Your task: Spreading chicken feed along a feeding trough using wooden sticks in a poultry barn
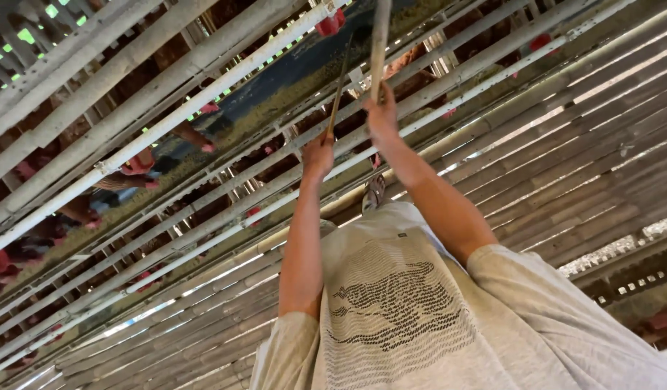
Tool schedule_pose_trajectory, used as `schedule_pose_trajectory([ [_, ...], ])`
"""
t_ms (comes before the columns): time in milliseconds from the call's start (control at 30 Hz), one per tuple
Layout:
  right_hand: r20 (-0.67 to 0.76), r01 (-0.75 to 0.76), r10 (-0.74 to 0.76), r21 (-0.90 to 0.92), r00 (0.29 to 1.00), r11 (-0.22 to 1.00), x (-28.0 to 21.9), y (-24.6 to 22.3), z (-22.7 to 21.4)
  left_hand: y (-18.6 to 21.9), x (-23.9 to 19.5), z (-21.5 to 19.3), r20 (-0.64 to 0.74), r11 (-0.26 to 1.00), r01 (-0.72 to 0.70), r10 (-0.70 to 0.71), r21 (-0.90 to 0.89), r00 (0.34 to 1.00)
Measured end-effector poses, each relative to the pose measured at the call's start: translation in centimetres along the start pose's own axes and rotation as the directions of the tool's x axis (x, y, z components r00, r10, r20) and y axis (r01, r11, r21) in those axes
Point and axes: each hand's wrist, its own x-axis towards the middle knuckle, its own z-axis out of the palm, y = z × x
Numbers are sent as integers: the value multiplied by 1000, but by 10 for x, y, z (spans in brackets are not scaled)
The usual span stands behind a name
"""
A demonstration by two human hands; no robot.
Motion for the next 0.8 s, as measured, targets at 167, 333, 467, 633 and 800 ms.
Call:
schedule_pose_trajectory([
  [167,-89,-9,15,71,996,997,29,-56,-39,9,-8,8,15,999,-25,26,-47,1000],
  [333,-65,-27,34,117,997,993,39,-49,-49,-26,-2,12,-51,992,-120,117,-48,992],
  [467,-69,-18,29,160,997,987,-41,-28,-7,-18,-45,-4,-50,995,-96,94,-38,994],
  [633,223,-82,70,44,972,996,-5,55,-11,-22,-61,-15,-83,991,-115,109,-65,991],
  [800,91,-73,74,-13,993,997,-7,9,-30,-39,-62,-22,-106,990,-119,111,-71,988],
])
